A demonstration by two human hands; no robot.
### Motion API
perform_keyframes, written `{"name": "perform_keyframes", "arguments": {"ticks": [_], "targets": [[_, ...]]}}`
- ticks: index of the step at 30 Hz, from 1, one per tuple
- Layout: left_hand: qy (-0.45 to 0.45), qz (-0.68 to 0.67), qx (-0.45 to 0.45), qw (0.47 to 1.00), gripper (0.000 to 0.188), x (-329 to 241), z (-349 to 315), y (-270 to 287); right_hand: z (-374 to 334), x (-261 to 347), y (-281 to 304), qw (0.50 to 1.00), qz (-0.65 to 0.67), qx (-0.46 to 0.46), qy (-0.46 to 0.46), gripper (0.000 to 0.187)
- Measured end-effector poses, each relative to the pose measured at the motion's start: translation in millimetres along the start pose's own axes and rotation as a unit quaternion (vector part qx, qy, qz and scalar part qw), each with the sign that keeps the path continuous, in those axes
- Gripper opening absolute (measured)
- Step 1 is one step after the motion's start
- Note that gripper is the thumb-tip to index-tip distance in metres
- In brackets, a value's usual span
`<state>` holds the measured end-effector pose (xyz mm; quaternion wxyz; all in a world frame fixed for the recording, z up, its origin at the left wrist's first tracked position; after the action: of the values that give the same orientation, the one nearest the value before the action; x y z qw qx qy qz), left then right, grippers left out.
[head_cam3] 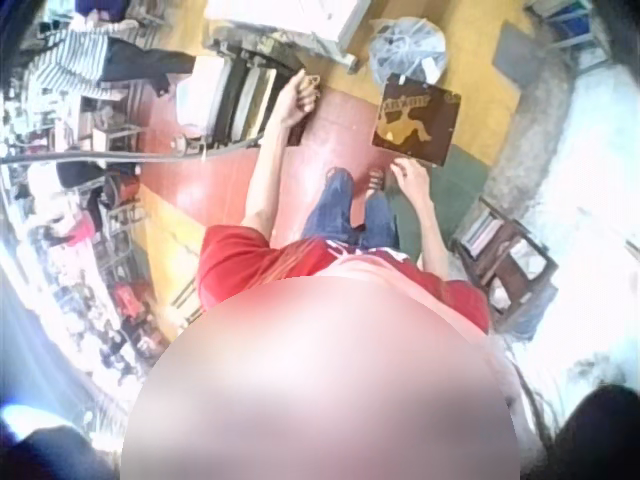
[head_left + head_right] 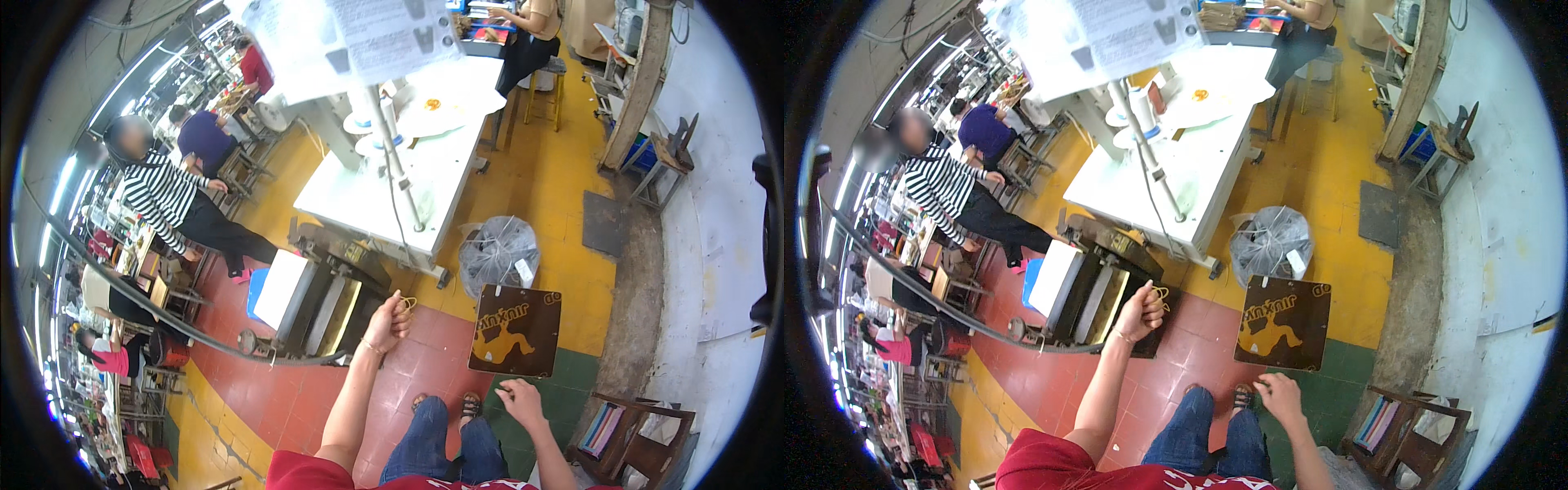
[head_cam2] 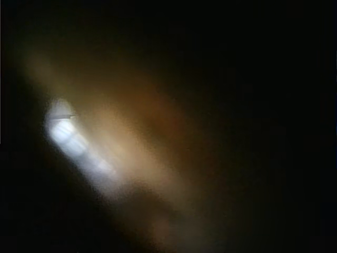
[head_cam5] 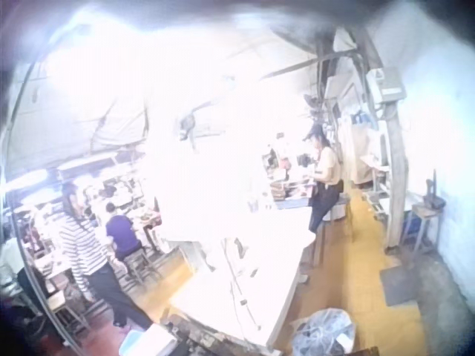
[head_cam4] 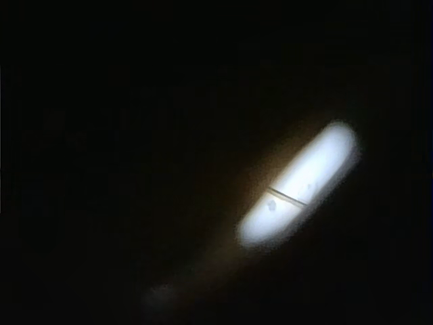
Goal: The person gathers small wooden sticks, aligns them into a bundle, and secures the bundle with a rubber band. The person then walks to a nearby table and places the bundle among other similar items.
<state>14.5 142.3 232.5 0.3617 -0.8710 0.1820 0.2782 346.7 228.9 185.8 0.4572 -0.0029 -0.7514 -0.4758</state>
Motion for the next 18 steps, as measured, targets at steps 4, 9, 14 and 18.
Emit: {"name": "perform_keyframes", "arguments": {"ticks": [4,9,14,18], "targets": [[-0.005,0.055,0.005,0.998,0.047,-39.3,-3.7,-42.5,61.9,-32.7,39.2,0.998,0.0,0.018,-0.054,0.022],[-0.039,0.0,-0.047,0.998,0.047,-115.3,23.5,-21.8,274.5,-6.3,70.5,0.991,0.077,-0.107,0.014,0.021],[-0.029,0.113,-0.049,0.992,0.047,-172.0,53.5,-11.3,508.7,88.1,42.7,0.973,0.098,-0.197,0.075,0.024],[0.238,0.167,-0.036,0.956,0.053,-112.4,71.2,-29.2,615.9,130.8,-0.3,0.976,-0.011,-0.201,0.087,0.023]]}}
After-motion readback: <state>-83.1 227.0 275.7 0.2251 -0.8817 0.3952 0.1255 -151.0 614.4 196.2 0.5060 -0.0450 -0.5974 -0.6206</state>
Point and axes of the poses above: each hand's wrist, its own z-axis towards the middle knuckle, its own y-axis out of the back of the hand, x = y × z, the point moved 5 cm from there along z, towards the middle knuckle, and after that the axes turned 5 degrees about -x, right-handed, at the moved point
